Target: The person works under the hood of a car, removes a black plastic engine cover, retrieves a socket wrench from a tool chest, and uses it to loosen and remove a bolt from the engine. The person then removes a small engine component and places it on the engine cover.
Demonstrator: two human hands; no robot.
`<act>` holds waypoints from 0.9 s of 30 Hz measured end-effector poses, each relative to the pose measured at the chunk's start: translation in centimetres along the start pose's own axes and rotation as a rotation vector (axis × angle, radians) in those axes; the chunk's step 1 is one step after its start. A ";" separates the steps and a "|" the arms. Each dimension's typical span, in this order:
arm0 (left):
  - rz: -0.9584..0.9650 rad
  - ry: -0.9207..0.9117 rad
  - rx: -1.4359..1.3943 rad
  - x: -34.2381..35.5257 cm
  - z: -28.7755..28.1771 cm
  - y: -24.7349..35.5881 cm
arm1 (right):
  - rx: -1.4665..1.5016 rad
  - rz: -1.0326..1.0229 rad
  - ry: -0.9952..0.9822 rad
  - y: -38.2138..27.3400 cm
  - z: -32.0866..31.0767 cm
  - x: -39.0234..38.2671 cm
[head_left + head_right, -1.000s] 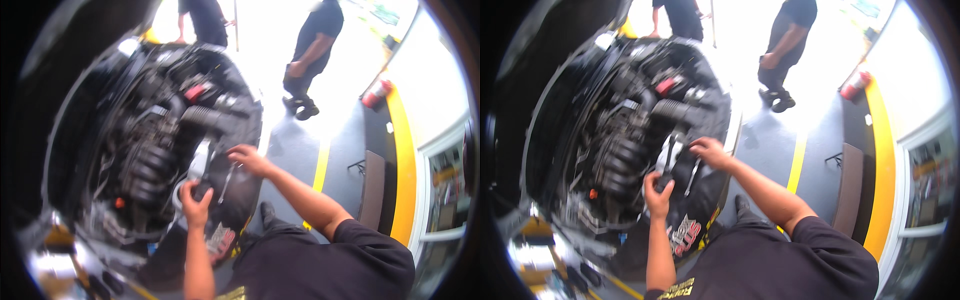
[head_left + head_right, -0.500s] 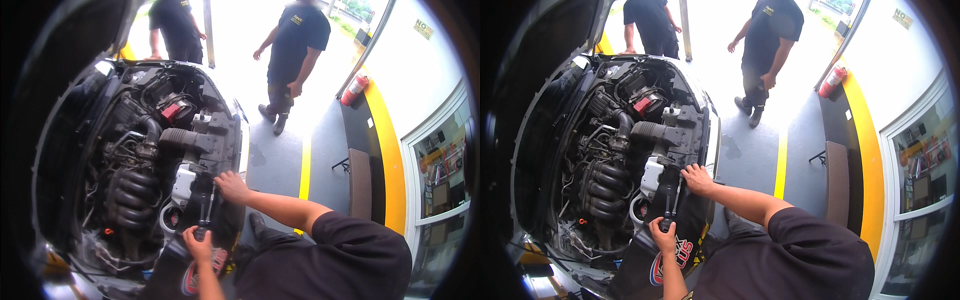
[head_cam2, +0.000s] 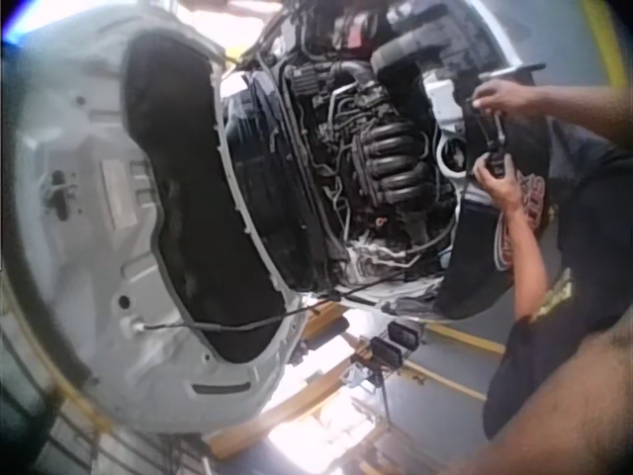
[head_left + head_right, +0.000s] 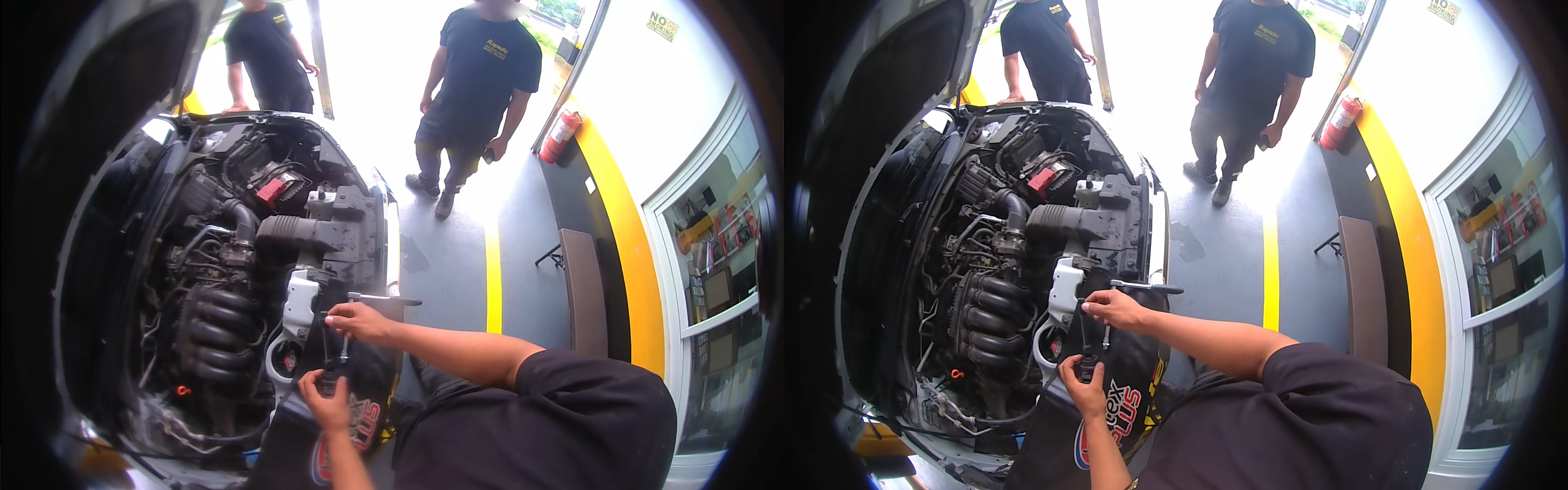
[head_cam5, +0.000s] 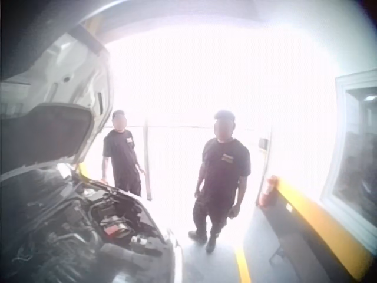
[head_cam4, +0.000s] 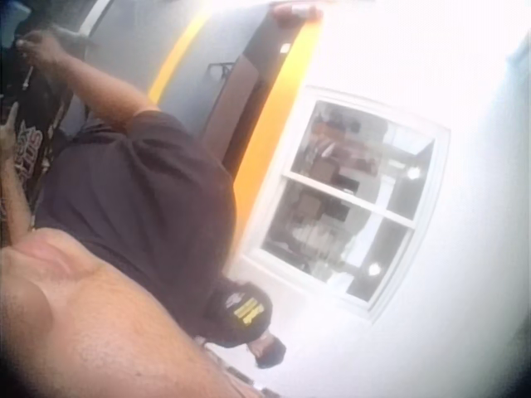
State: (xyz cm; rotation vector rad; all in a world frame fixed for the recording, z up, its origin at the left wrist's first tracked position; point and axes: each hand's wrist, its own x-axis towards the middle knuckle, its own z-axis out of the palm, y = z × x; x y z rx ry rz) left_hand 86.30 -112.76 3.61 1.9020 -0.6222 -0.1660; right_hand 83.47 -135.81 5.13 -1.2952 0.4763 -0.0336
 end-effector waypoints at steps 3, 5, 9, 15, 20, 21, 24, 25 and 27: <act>-0.013 -0.032 0.016 -0.2 0.1 -0.3 | -0.060 -0.023 0.032 1.2 -0.6 -0.1; -0.038 -0.055 0.043 -0.5 0.5 -0.3 | -0.193 -0.054 0.072 2.3 -1.7 -0.1; -0.105 -0.038 0.164 -0.7 0.2 -0.9 | -0.745 -0.289 0.232 1.4 -4.2 -0.3; -0.152 -0.037 0.263 -1.1 1.0 -2.8 | -0.951 -0.188 0.328 2.8 -10.0 1.9; -0.251 0.013 0.389 -1.9 1.4 -2.0 | -1.168 -0.190 0.192 3.1 -9.7 2.2; -0.259 0.029 0.384 -2.5 1.4 -2.1 | -1.181 -0.205 0.192 3.4 -9.6 2.1; -0.301 0.052 0.339 -2.6 1.2 -2.0 | -1.193 -0.229 0.197 3.4 -9.5 2.4; -0.327 0.056 0.321 -2.7 1.1 -1.8 | -1.187 -0.243 0.211 3.6 -9.8 2.6; -0.382 0.050 0.246 -3.2 0.5 -2.1 | -1.156 -0.213 0.186 3.2 -9.9 3.0</act>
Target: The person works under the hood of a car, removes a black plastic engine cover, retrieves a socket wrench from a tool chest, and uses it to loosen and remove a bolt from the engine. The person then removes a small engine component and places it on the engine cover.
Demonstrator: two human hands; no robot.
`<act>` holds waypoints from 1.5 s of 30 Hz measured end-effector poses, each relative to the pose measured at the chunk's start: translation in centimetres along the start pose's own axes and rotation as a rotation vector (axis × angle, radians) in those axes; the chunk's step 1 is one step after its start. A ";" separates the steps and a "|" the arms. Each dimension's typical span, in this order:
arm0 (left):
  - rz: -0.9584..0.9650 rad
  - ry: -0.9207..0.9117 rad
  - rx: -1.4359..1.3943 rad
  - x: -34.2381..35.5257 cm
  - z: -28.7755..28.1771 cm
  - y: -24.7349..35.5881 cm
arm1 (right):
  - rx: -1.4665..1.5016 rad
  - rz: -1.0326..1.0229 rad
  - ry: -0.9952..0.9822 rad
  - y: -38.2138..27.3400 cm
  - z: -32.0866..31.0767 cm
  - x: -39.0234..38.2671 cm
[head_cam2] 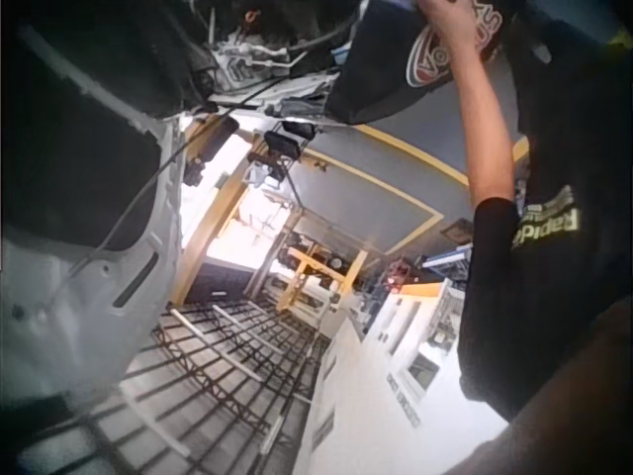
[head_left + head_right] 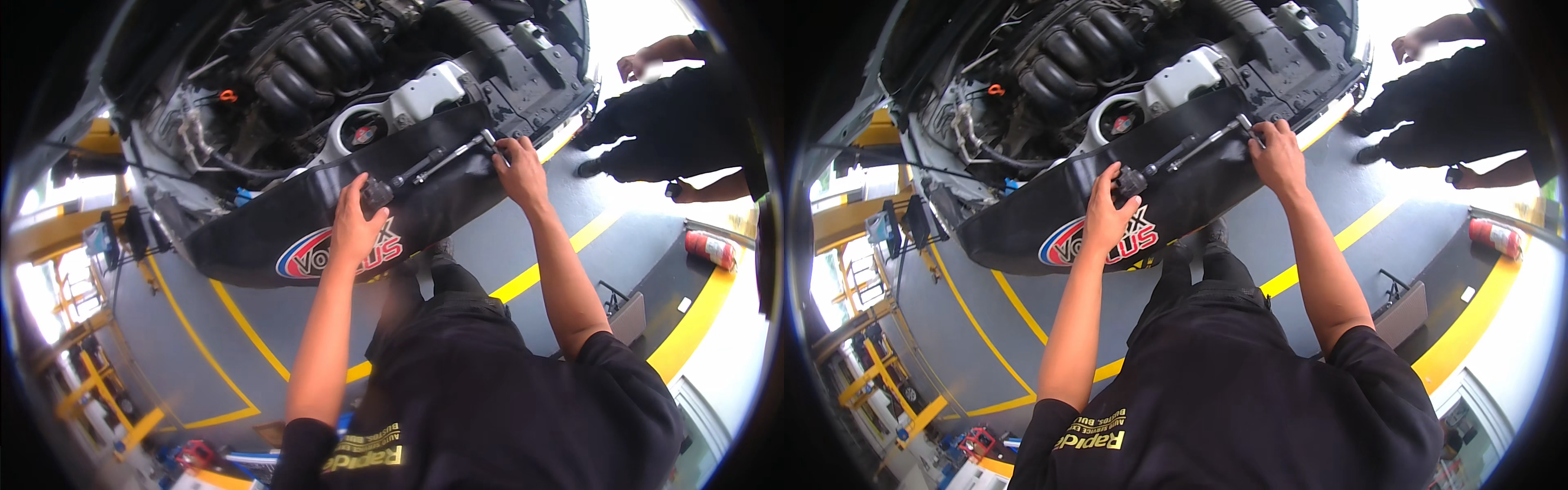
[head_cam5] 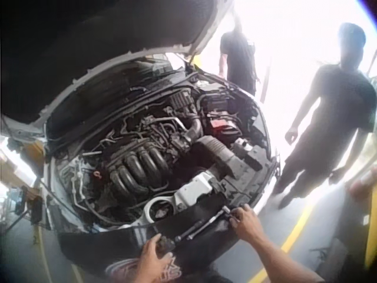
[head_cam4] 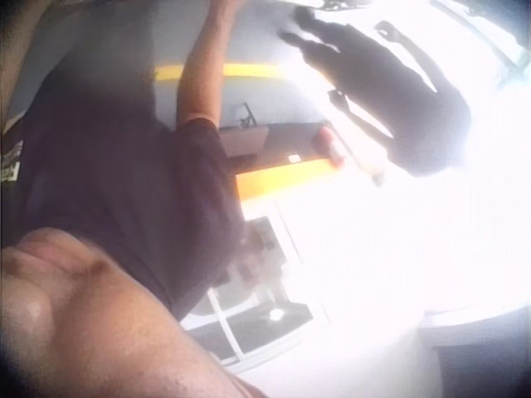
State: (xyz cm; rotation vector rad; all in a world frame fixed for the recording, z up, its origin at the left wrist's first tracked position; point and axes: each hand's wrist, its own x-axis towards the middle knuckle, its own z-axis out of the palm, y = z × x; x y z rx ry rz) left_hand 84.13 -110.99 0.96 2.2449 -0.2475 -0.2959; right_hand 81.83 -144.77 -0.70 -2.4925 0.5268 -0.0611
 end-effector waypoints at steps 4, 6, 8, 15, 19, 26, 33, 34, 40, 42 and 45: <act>-0.068 0.024 -0.037 -1.4 -2.2 1.3 | -0.028 0.010 -0.021 0.6 -0.5 0.3; -0.114 0.052 -0.089 -3.5 -3.6 0.8 | -0.059 -0.051 0.058 0.4 -0.2 -0.2; -0.183 0.095 -0.176 -6.9 -6.0 -0.5 | -0.042 -0.103 0.092 -1.1 0.1 -0.3; -0.372 0.210 -0.253 -24.7 -11.5 -14.4 | 0.133 -0.342 0.095 -13.4 1.6 -6.7; -0.628 0.377 -0.348 -40.5 -13.4 -25.7 | 0.163 -0.559 0.003 -25.5 5.2 -12.8; -0.987 0.333 -0.328 -68.0 -14.1 -42.0 | 0.478 -0.945 -0.210 -46.2 14.4 -26.9; -1.232 0.836 -0.839 -75.0 -24.9 -46.3 | 0.348 -0.926 -0.644 -60.5 24.1 -35.3; -1.238 0.887 -0.807 -75.2 -26.2 -48.3 | 0.378 -0.926 -0.660 -62.8 26.3 -35.7; -1.124 0.828 -0.545 -75.3 -30.8 -58.7 | 0.324 -0.874 -0.764 -74.6 38.3 -37.2; -1.146 0.907 -0.658 -75.1 -37.0 -60.0 | 0.501 -1.005 -0.798 -80.5 47.3 -36.6; -1.357 1.161 -0.810 -77.0 -35.7 -60.2 | 0.148 -1.176 -0.885 -95.9 52.1 -43.6</act>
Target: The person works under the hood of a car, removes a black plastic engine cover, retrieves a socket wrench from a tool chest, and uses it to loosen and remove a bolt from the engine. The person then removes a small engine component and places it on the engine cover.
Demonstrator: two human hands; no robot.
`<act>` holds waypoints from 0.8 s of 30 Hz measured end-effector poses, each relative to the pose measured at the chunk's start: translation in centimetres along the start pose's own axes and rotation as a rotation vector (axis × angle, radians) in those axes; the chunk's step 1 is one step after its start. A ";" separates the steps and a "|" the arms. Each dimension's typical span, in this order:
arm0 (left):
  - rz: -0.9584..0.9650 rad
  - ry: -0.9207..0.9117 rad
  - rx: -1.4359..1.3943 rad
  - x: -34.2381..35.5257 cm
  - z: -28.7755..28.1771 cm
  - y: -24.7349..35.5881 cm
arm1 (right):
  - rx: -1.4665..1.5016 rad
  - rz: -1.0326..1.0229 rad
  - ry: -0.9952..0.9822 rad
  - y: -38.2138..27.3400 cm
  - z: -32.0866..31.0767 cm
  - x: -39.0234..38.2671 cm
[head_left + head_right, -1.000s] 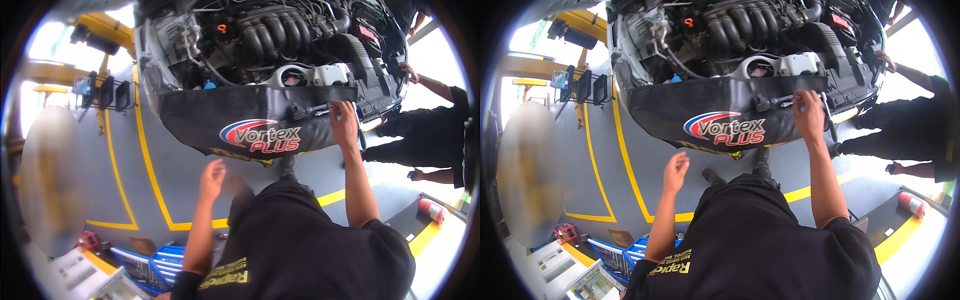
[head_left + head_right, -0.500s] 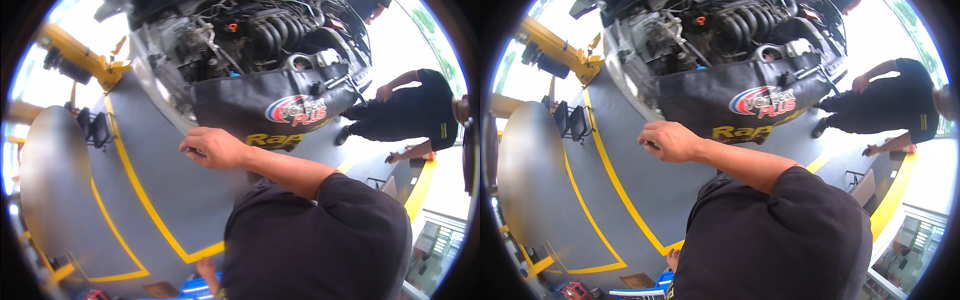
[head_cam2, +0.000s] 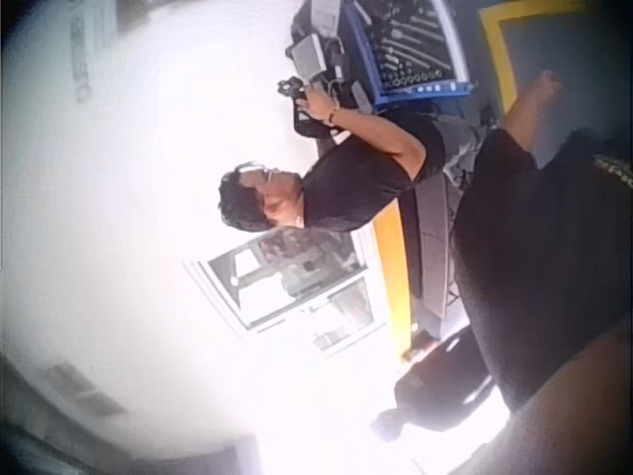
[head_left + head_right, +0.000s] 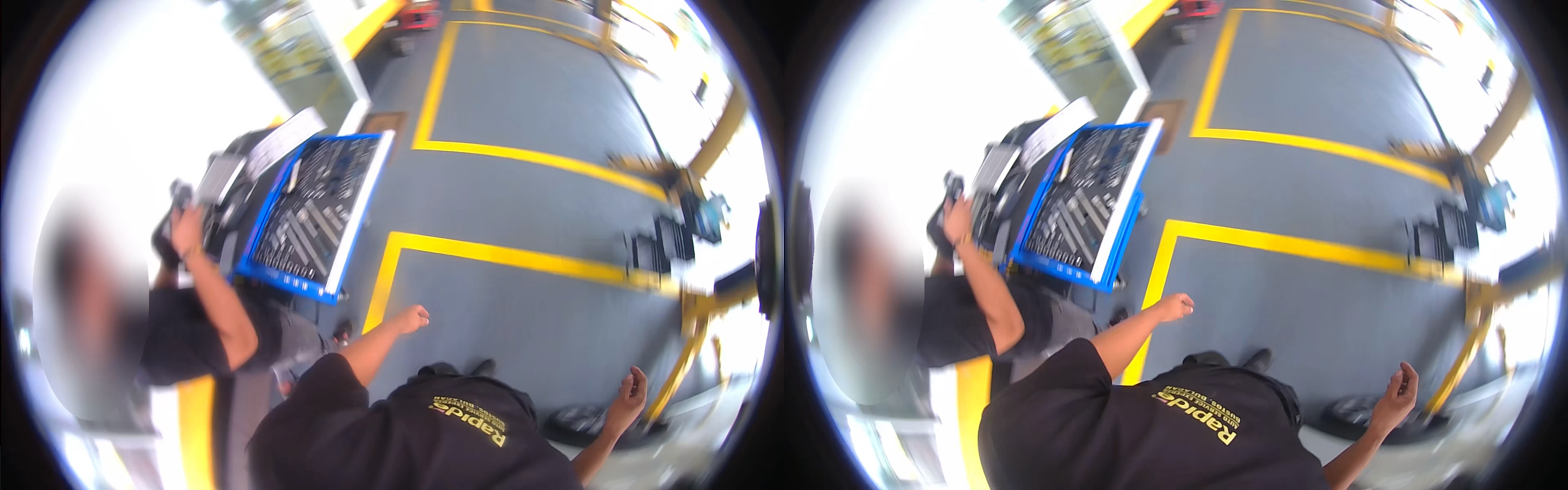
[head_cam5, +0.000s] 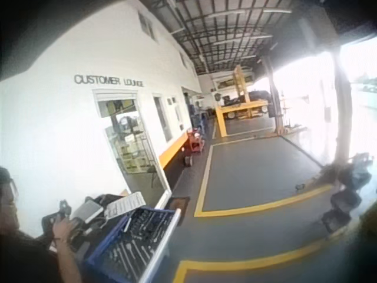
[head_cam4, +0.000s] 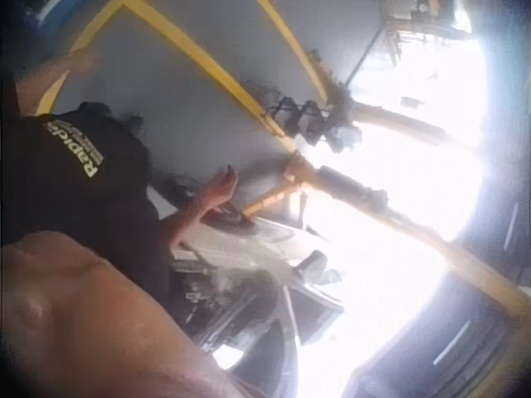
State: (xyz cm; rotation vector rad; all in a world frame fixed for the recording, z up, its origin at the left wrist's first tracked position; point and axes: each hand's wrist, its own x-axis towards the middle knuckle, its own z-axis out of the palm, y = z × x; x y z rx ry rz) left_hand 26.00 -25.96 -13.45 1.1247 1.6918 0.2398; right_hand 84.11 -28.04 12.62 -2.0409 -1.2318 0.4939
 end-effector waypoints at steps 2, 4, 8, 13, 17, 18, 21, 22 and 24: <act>-0.053 0.144 -0.150 1.2 -1.5 -1.6 | -0.003 -0.215 -0.110 -5.0 3.3 9.7; -0.052 0.292 -0.289 2.2 0.1 -3.4 | -0.016 -0.591 -0.125 -11.0 6.4 19.5; -0.213 0.538 -0.394 1.6 3.8 -8.8 | 0.017 -0.728 -0.392 -24.7 15.1 29.8; -0.355 0.614 -0.033 4.6 6.7 -8.3 | 0.109 -0.903 -0.610 -31.2 31.4 40.3; -0.501 0.733 -0.522 7.8 9.8 1.0 | 0.045 -0.814 -0.967 -32.2 38.2 44.3; -0.445 0.748 -0.520 9.1 10.1 5.4 | 0.009 -0.796 -1.019 -32.9 38.8 45.6; -0.350 0.789 -0.665 9.0 6.1 17.5 | -0.034 -0.927 -1.161 -38.2 41.4 47.8; -0.334 0.790 -0.744 8.5 5.3 21.4 | -0.084 -0.954 -1.194 -40.1 42.5 48.3; -0.396 0.926 -0.901 7.2 5.3 26.8 | -0.107 -1.189 -1.191 -43.1 45.6 49.0</act>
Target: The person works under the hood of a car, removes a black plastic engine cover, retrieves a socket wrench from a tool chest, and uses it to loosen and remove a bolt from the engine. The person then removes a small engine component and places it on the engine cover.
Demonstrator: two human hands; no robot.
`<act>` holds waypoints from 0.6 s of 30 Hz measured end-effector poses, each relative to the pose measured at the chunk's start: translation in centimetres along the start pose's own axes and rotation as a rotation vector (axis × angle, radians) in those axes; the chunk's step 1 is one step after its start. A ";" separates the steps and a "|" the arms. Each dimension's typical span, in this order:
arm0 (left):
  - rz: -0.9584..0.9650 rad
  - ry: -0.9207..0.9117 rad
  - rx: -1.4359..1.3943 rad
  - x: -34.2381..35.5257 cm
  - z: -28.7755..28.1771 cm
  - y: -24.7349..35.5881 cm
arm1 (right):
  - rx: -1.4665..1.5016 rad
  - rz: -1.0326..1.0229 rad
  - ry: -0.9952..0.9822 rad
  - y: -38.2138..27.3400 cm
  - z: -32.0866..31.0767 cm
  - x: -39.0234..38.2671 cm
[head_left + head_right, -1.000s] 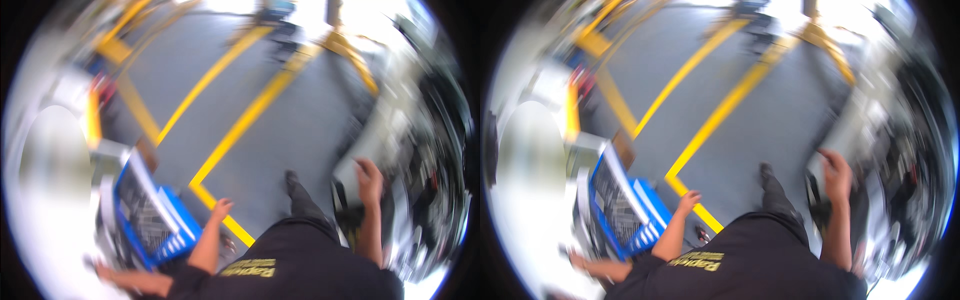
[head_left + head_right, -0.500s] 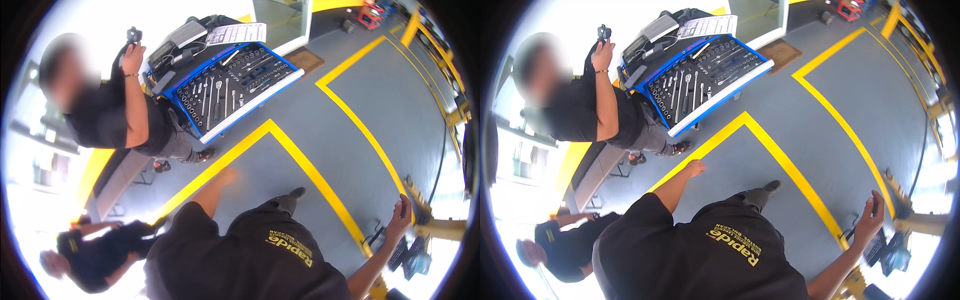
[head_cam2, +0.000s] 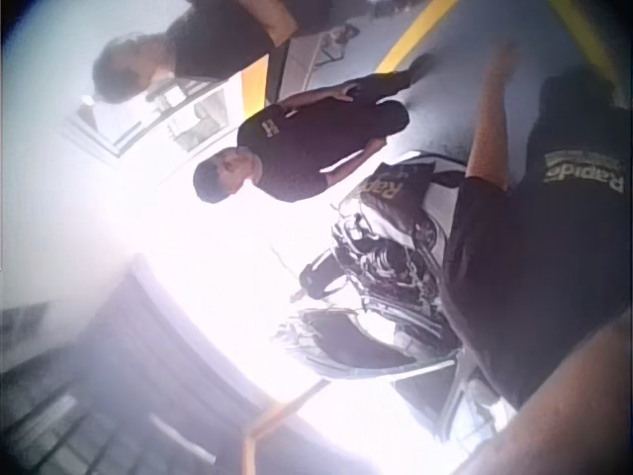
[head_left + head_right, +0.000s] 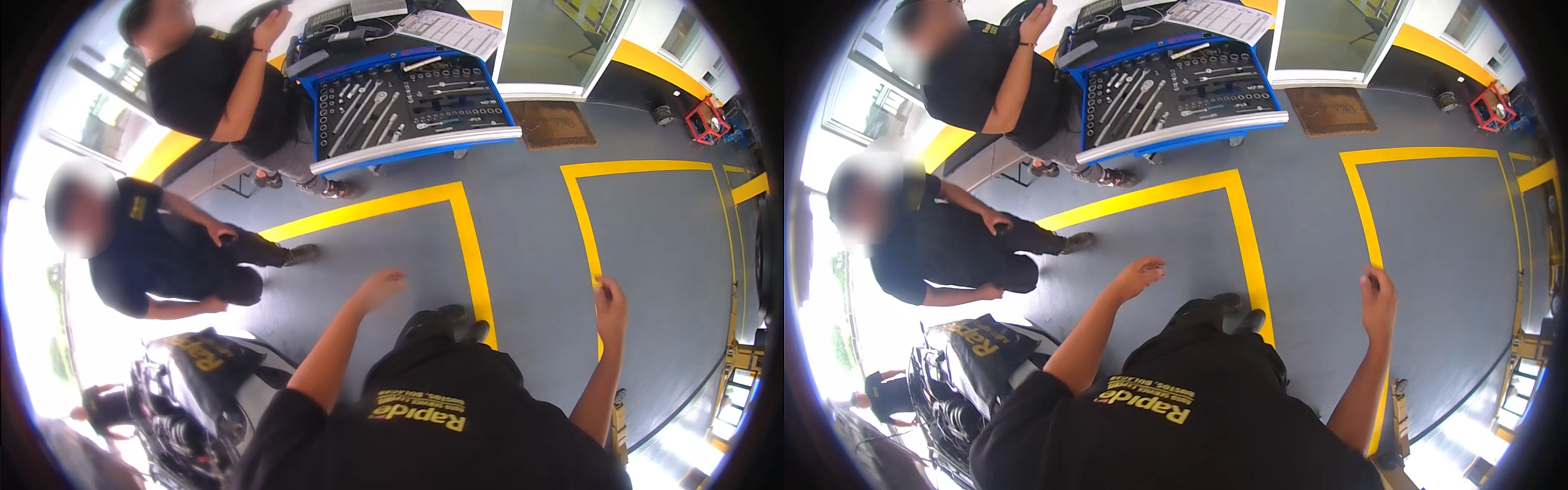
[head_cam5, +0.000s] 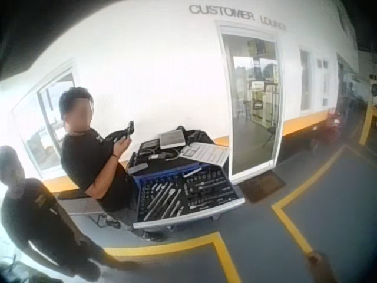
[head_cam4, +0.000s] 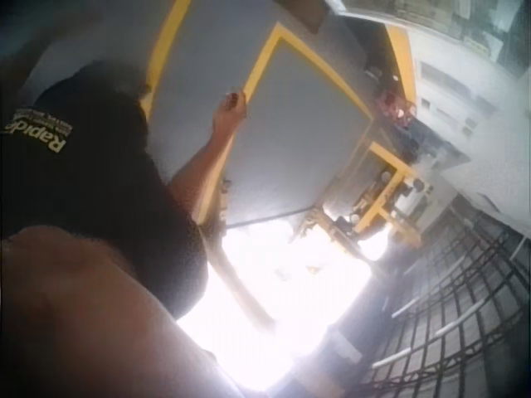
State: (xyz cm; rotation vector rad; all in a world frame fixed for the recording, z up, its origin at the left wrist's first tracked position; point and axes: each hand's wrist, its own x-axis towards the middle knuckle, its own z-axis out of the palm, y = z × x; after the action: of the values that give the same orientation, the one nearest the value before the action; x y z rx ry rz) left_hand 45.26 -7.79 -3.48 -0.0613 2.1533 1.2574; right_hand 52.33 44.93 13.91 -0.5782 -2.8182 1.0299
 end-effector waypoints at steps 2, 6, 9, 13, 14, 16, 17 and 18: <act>-0.080 0.026 -0.208 -5.1 2.1 1.7 | 0.043 -0.027 -0.067 -3.1 -0.8 2.8; -0.280 0.016 -0.305 -13.3 7.9 -5.7 | 0.154 -0.132 -0.190 -6.3 0.1 4.7; -0.374 -0.063 -0.106 -17.1 10.8 -8.0 | 0.249 -0.155 -0.209 -5.2 0.3 2.1; -0.484 -0.057 -0.242 -18.9 12.5 -12.1 | 0.349 -0.181 -0.203 -3.3 1.2 -1.8; -0.497 -0.061 -0.256 -19.4 12.5 -12.4 | 0.349 -0.156 -0.195 -3.2 1.2 -2.8; -0.437 -0.070 -0.308 -20.2 11.9 -14.6 | 0.350 -0.106 -0.187 -3.5 1.0 -4.7; -0.358 -0.059 -0.343 -20.1 10.6 -17.6 | 0.362 -0.088 -0.173 -4.1 1.3 -5.0; -0.285 -0.061 -0.380 -20.4 9.8 -19.9 | 0.365 -0.060 -0.160 -4.3 1.5 -5.6</act>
State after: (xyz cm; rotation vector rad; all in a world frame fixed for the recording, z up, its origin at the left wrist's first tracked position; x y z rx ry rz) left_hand 73.22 -16.20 -10.96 -0.4649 1.7545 1.4544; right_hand 55.87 38.91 15.75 -0.3839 -2.6505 1.5906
